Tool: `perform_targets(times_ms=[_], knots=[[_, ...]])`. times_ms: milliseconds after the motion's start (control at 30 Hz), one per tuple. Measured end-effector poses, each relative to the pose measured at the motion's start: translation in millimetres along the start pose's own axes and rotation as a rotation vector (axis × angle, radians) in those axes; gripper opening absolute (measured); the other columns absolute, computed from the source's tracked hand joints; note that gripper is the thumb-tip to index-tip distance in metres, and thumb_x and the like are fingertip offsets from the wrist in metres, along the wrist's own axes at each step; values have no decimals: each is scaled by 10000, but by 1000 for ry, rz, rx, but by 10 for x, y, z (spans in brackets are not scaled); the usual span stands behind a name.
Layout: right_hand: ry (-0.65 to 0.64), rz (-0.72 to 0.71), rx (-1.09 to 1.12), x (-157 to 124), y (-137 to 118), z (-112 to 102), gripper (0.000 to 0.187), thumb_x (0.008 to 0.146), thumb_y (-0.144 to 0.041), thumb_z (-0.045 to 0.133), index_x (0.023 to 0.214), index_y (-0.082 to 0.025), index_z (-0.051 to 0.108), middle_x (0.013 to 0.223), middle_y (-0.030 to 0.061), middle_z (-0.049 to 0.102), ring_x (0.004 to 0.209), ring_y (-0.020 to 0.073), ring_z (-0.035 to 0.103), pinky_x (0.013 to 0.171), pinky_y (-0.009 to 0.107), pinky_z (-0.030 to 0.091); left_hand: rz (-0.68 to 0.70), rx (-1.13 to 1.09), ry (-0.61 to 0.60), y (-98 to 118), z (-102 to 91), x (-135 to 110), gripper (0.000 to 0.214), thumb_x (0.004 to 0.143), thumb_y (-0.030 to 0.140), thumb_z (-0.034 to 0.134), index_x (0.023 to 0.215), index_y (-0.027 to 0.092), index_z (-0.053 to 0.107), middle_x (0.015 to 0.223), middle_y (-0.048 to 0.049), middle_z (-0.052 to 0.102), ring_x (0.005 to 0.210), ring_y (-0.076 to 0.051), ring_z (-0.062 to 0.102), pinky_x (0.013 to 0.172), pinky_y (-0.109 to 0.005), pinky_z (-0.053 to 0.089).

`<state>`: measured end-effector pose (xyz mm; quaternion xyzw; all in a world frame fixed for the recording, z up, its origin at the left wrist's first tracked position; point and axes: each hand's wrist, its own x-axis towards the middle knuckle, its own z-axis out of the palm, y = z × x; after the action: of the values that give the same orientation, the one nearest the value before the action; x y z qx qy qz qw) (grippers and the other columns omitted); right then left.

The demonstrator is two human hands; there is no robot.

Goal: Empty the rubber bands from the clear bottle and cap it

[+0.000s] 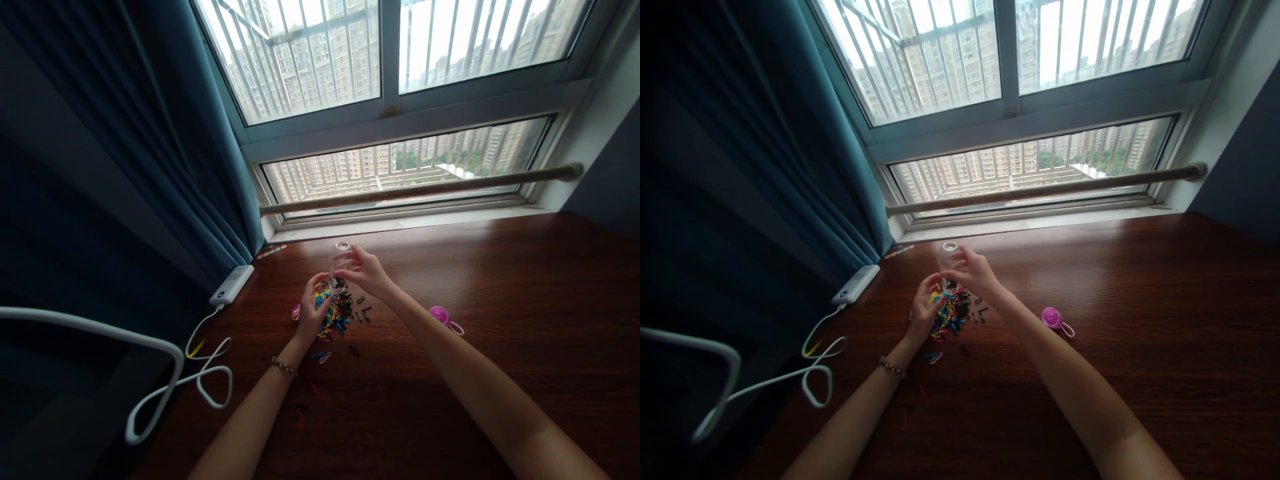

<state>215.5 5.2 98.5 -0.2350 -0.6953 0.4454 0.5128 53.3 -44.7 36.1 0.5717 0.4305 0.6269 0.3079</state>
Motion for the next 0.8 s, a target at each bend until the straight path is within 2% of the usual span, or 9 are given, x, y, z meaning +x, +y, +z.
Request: perform_targets(times_ms=[100, 233, 400, 433, 533, 567, 667, 700, 800], knots=[[-125, -5, -21, -31, 19, 39, 511, 669, -296, 706, 1127, -205, 499, 983, 58, 633, 786, 178, 631, 648, 264, 511, -38, -42, -61, 23, 60, -24, 531, 646, 169, 696, 1144, 204, 516, 1198, -69, 522, 1139, -218, 452, 986, -323, 310], [-188, -1, 17, -23, 65, 100, 694, 669, -342, 703, 1273, -227, 383, 1137, 87, 569, 870, 194, 614, 719, 306, 512, -86, -48, -128, 22, 76, -15, 357, 669, 222, 683, 1007, 168, 578, 1071, -73, 603, 1038, -214, 529, 936, -327, 364], [267, -9, 36, 0, 88, 123, 657, 792, -572, 480, 1300, -169, 374, 1304, 131, 433, 1172, 241, 433, 970, 392, 363, -131, -147, -14, -25, 22, 22, 379, 691, 276, 664, 1023, 154, 529, 998, -91, 638, 896, -186, 592, 852, -320, 422], [215, 33, 57, -8, 86, 130, 666, 791, -619, 432, 1274, -160, 419, 1307, 123, 435, 1198, 252, 403, 986, 405, 342, -128, -137, -5, -31, 19, 22, 383, 689, 276, 666, 1025, 153, 529, 995, -91, 639, 897, -184, 593, 854, -318, 421], [-168, 215, 151, -42, 86, 167, 724, 782, -706, 300, 1179, -151, 540, 1253, 97, 504, 1205, 279, 395, 986, 447, 334, -121, -71, 5, -31, 35, 8, 374, 671, 270, 682, 1003, 157, 550, 970, -75, 640, 910, -186, 594, 863, -314, 420], [-176, 243, 159, -50, 91, 182, 744, 781, -715, 273, 1187, -150, 537, 1258, 95, 501, 1216, 277, 382, 1003, 452, 310, -119, -54, 5, -27, 44, 1, 368, 668, 270, 684, 993, 158, 554, 957, -71, 641, 913, -189, 595, 864, -315, 422], [116, 203, 69, -57, 126, 218, 806, 748, -739, 308, 1276, -147, 446, 1351, 97, 392, 1295, 246, 246, 1079, 416, 158, -109, -32, 6, -19, 65, -12, 353, 674, 270, 679, 984, 158, 554, 932, -71, 644, 909, -190, 598, 862, -320, 425], [131, 196, 55, -57, 139, 227, 822, 738, -747, 311, 1279, -142, 441, 1354, 100, 388, 1300, 241, 234, 1085, 406, 139, -105, -27, 14, -20, 68, -11, 350, 671, 269, 681, 979, 156, 557, 930, -72, 644, 905, -187, 598, 860, -318, 425], [-101, 268, 115, -69, 157, 257, 828, 745, -758, 243, 1227, -137, 504, 1300, 102, 458, 1266, 253, 308, 1062, 418, 201, -95, -21, 61, -38, 64, -1, 356, 649, 261, 699, 960, 152, 565, 937, -70, 639, 900, -180, 594, 854, -306, 426]])
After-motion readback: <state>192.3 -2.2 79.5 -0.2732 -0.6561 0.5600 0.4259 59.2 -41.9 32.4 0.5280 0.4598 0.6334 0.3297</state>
